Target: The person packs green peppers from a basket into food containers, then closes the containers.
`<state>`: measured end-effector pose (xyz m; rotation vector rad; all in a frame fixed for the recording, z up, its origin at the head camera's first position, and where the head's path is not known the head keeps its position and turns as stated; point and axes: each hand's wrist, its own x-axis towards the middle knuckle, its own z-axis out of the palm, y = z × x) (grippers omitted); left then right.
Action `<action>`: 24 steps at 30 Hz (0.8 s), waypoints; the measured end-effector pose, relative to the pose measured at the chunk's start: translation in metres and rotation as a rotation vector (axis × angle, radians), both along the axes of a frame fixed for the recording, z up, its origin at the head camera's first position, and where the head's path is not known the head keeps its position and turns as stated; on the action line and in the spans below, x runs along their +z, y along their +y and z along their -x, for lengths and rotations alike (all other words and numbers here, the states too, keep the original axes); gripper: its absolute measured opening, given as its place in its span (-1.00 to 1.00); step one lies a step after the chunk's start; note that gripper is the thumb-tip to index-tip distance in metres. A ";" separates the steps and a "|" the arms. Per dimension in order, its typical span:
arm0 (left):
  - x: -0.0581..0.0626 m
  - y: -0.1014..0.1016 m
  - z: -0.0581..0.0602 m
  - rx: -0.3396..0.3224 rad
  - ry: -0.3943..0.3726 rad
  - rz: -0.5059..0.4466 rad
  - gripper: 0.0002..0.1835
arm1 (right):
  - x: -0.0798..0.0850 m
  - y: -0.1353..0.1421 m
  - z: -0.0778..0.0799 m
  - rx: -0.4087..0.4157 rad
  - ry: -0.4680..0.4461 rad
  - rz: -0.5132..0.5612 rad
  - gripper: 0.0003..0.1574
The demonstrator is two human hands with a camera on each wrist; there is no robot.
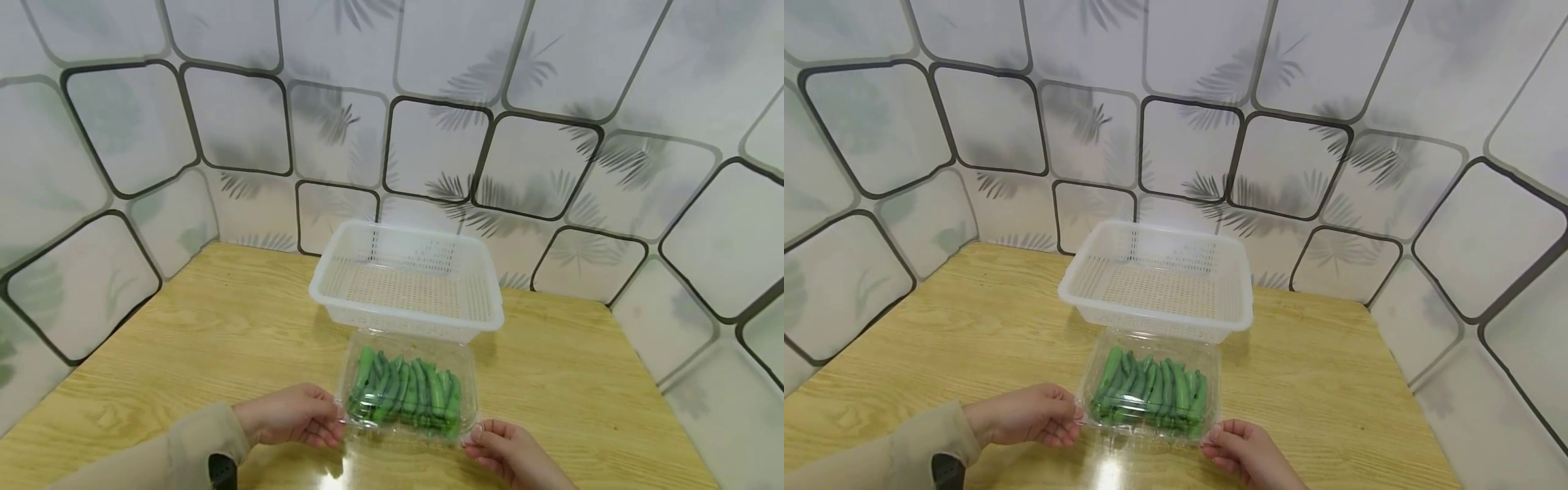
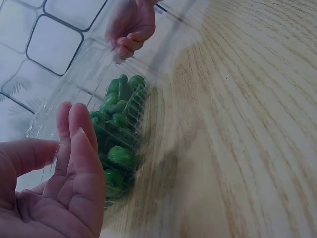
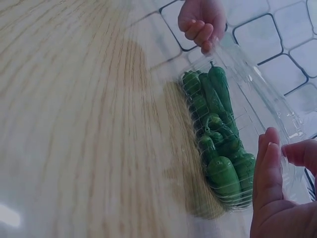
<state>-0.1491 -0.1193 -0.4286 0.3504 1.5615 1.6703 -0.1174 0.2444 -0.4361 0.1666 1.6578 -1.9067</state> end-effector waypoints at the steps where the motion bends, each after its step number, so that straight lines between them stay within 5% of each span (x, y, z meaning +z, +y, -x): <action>1: 0.000 0.000 0.001 0.000 0.000 -0.001 -0.80 | 0.000 0.000 0.000 -0.004 -0.001 -0.001 -0.89; 24: -0.001 0.002 -0.002 0.008 0.006 -0.013 -0.78 | -0.003 -0.004 -0.003 -0.057 0.021 0.007 -0.86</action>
